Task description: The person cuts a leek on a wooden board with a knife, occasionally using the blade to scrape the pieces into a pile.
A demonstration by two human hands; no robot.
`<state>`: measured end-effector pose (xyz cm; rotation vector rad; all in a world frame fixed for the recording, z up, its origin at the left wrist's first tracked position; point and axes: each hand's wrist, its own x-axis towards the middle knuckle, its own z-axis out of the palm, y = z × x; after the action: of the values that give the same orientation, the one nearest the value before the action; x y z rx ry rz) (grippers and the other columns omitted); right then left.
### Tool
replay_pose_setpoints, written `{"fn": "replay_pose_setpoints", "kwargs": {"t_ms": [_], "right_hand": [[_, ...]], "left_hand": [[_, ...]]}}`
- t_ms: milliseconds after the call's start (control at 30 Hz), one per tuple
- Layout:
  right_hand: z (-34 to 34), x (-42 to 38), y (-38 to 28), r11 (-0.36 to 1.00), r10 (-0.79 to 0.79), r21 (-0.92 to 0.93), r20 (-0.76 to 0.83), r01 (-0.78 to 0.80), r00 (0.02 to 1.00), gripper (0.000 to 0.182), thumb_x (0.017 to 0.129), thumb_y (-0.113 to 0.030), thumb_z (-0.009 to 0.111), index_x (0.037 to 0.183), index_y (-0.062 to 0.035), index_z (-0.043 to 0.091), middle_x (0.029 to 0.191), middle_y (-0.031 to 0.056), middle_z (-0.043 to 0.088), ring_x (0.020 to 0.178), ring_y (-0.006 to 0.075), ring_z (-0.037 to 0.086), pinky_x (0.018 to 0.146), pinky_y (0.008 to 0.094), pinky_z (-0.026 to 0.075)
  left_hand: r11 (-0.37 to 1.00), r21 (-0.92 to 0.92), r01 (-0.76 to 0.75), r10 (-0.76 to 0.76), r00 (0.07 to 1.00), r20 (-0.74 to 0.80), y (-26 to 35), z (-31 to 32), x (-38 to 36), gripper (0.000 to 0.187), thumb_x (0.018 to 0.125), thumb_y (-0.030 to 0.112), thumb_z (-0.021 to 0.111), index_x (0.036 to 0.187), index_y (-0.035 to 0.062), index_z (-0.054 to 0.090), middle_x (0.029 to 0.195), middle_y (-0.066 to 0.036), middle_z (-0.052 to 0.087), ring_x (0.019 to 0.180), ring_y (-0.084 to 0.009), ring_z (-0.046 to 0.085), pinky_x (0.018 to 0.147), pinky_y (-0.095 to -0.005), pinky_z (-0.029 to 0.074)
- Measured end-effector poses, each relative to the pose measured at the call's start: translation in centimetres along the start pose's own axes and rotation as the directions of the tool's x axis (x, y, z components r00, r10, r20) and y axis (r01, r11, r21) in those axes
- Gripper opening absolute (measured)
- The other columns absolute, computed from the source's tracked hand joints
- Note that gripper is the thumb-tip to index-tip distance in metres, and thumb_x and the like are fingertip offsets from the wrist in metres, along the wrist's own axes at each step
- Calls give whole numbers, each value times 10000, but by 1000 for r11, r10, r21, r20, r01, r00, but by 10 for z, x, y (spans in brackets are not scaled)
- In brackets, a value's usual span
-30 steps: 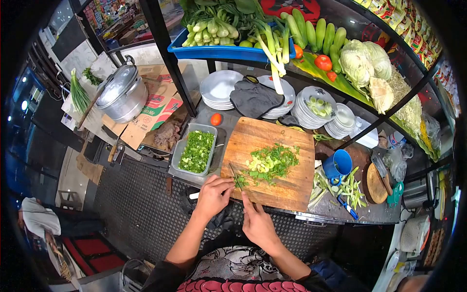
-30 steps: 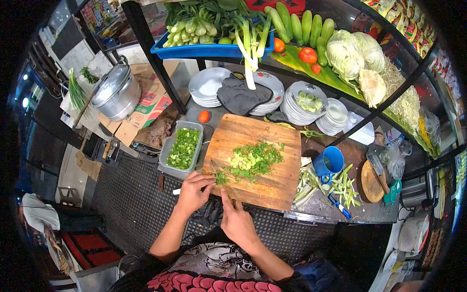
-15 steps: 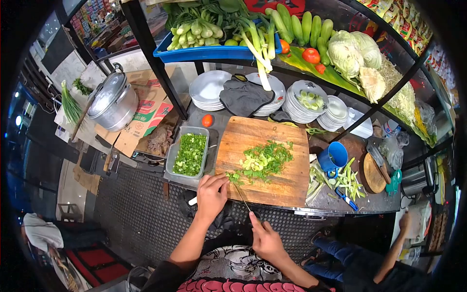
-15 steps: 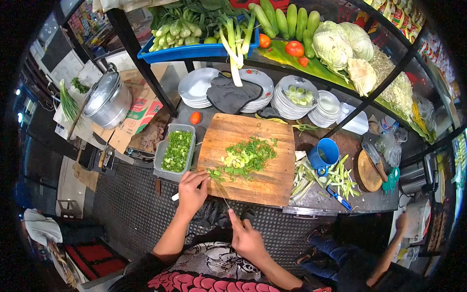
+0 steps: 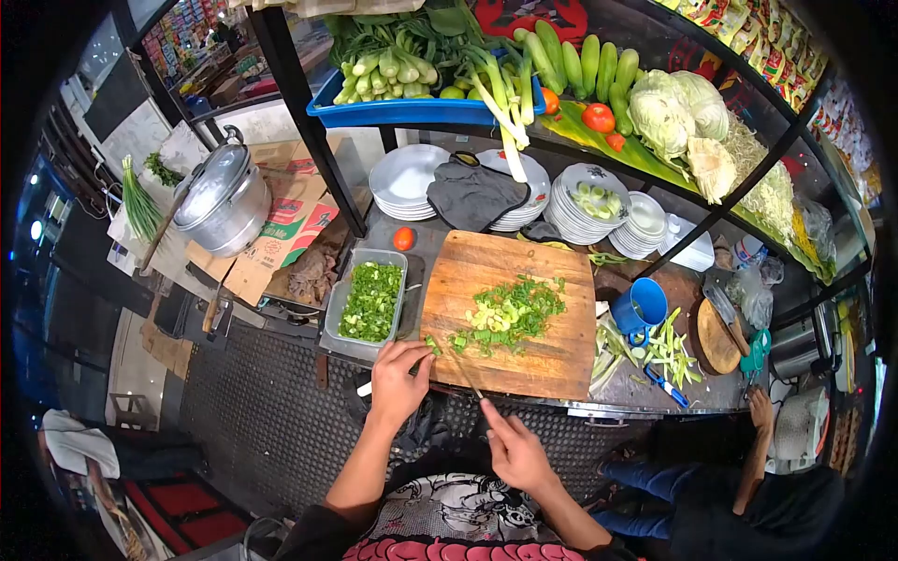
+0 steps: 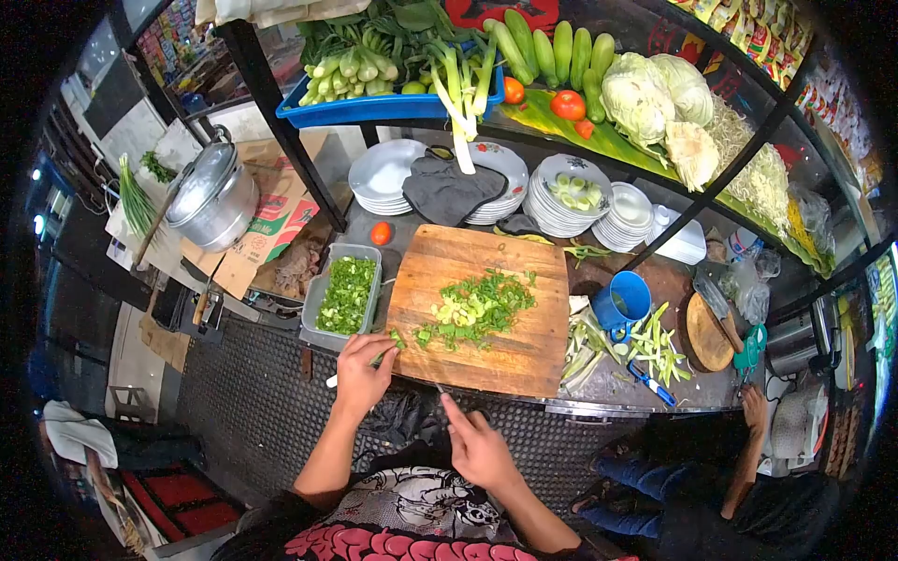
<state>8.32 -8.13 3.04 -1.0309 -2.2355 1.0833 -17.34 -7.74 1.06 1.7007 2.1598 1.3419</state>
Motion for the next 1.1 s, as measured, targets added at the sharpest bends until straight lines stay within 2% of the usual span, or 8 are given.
{"fn": "replay_pose_setpoints", "kwargs": {"t_ms": [100, 233, 433, 600, 767, 800, 1000, 1100], "right_hand": [[0, 7, -2, 992, 128, -25, 25, -127, 992, 616, 993, -38, 604, 1586, -160, 492, 852, 196, 589, 721, 395, 606, 702, 455, 524], [5, 5, -2, 994, 113, -10, -26, -113, 993, 627, 1002, -94, 604, 1601, -223, 471, 895, 205, 622, 766, 439, 650, 716, 510, 555], [6, 8, 5, 989, 147, 33, -134, -144, 980, 608, 1002, -74, 605, 1587, -193, 493, 877, 203, 619, 738, 411, 654, 709, 495, 550], [2, 6, -3, 995, 77, 67, -158, -67, 984, 621, 999, -63, 609, 1595, -189, 484, 868, 197, 616, 719, 404, 648, 702, 491, 547], [10, 11, -11, 992, 127, -21, -45, -128, 991, 624, 1007, -47, 593, 1607, -144, 449, 921, 204, 621, 768, 426, 635, 715, 485, 538], [14, 10, -6, 995, 104, -5, -31, -104, 994, 651, 1007, -53, 587, 1626, -154, 411, 902, 217, 594, 759, 452, 622, 691, 528, 527], [19, 15, -4, 995, 60, -80, 14, -59, 998, 720, 980, -68, 593, 1653, -125, 343, 951, 253, 603, 705, 463, 643, 658, 539, 570], [21, 16, -4, 992, 109, -65, 14, -108, 994, 684, 1001, -64, 571, 1645, -168, 368, 954, 253, 584, 743, 488, 617, 693, 561, 538]], "left_hand": [[1000, -12, 10, -10, 1000, 5, -1, -2, 0, 138, 843, 30, 804, 980, 14, 803, 1033, -118, 785, 935, -328, 715, 887, -412, 558], [999, -7, 42, -42, 999, 1, 4, -4, 0, 136, 845, 36, 805, 979, 17, 806, 1045, -122, 793, 934, -325, 723, 878, -402, 566], [999, 1, 50, -50, 997, 55, 5, -4, 1, 128, 855, 42, 798, 979, 26, 821, 1049, -141, 796, 949, -320, 727, 886, -409, 567], [998, 34, -58, 56, 996, 71, 16, 5, 6, 134, 832, 30, 810, 965, 31, 826, 1007, -119, 800, 924, -309, 708, 866, -397, 569], [996, 15, -94, 93, 995, 43, 18, 14, 10, 137, 813, 26, 819, 949, 29, 831, 982, -115, 801, 902, -299, 695, 844, -384, 569], [996, 15, -90, 90, 995, 39, 17, 16, 10, 132, 811, 27, 819, 942, 29, 832, 983, -114, 802, 901, -298, 695, 840, -382, 569], [997, 31, -69, 69, 998, 16, 19, 20, 9, 109, 806, 25, 821, 915, 24, 833, 1000, -113, 811, 892, -286, 697, 824, -375, 571], [998, 21, -57, 56, 998, 27, 18, 20, 10, 102, 813, 39, 808, 912, 27, 831, 1008, -100, 812, 888, -280, 698, 839, -377, 570]]}}
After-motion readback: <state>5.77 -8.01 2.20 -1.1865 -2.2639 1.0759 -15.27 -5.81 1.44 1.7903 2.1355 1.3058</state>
